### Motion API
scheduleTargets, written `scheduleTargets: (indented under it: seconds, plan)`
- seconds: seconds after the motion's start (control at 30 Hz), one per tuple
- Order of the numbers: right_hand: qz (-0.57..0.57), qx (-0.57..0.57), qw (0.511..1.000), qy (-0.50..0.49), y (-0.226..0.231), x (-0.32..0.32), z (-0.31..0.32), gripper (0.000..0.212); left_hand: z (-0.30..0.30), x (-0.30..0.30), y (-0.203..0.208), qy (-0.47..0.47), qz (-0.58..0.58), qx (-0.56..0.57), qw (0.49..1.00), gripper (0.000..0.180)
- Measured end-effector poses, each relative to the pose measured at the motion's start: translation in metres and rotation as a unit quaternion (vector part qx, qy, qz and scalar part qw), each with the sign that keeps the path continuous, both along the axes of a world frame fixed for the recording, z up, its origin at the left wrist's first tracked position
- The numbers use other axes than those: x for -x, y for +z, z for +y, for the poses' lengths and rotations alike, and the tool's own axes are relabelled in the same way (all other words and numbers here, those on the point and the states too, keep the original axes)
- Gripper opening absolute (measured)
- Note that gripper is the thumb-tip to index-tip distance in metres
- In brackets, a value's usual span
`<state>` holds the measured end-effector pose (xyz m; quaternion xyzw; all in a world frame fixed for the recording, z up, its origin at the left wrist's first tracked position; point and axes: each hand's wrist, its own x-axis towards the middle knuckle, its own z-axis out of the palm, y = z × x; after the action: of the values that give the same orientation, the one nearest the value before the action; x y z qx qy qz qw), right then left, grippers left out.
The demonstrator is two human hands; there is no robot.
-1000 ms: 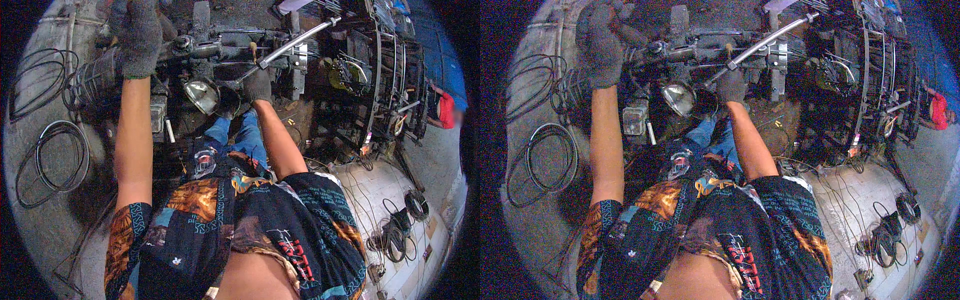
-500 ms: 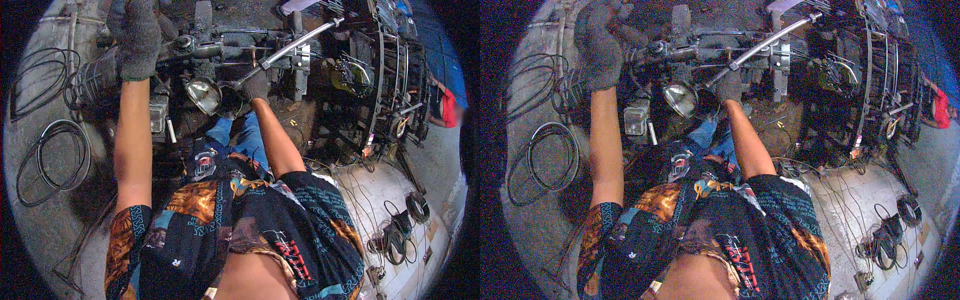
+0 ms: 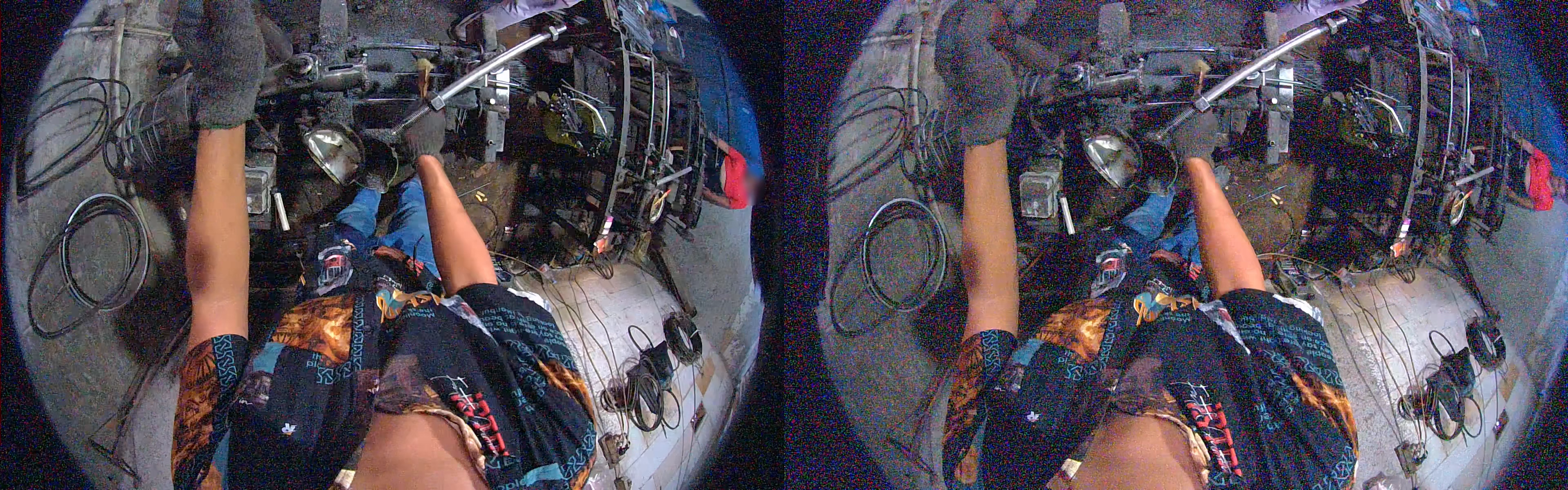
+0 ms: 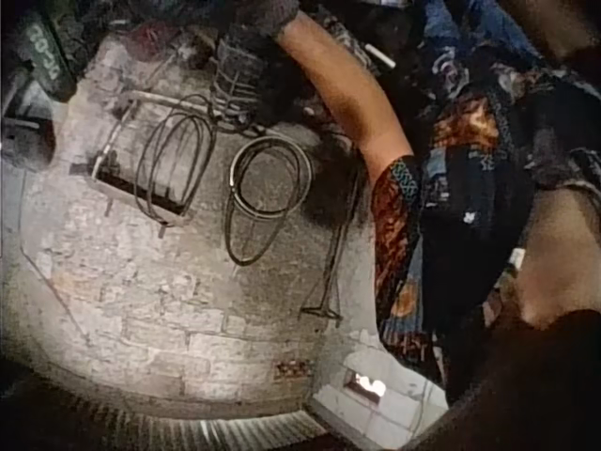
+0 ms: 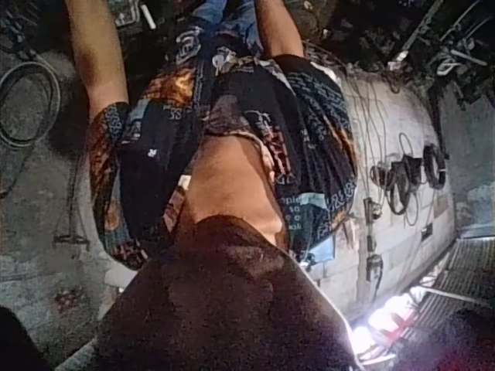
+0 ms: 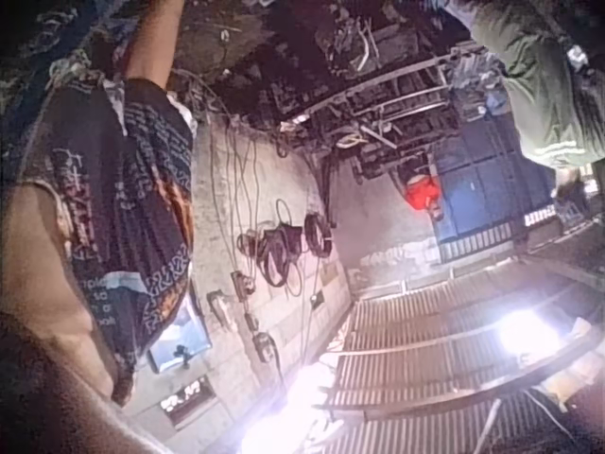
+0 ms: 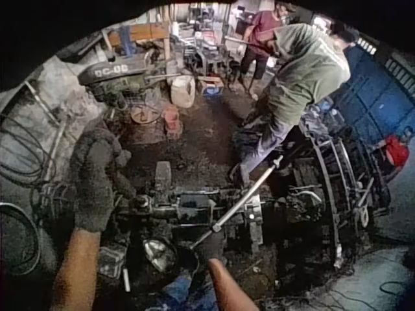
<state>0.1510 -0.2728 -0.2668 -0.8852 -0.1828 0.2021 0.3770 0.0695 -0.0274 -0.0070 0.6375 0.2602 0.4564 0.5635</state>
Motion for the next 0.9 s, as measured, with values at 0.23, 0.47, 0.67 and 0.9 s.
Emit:
scheduleTargets:
  seconds: [0.23, 0.47, 0.67, 0.9]
  plan:
    - [-0.060, 0.001, 0.997, 0.043, -0.054, -0.004, 0.006, 0.019, -0.004, -0.008, 0.000, -0.010, -0.013, -0.009, 1.000, 0.017]
    - [0.021, 0.035, 0.994, 0.104, 0.007, 0.013, 0.003, 0.022, 0.002, -0.001, -0.004, -0.026, -0.038, 0.002, 0.999, 0.019]
    - [0.025, 0.136, 0.984, 0.111, 0.011, 0.001, -0.018, 0.021, -0.017, 0.002, 0.028, -0.115, -0.022, 0.042, 0.992, 0.020]
    - [0.002, 0.111, 0.991, 0.080, -0.021, -0.014, -0.025, 0.022, -0.005, -0.010, -0.001, -0.029, -0.044, 0.004, 0.999, 0.016]
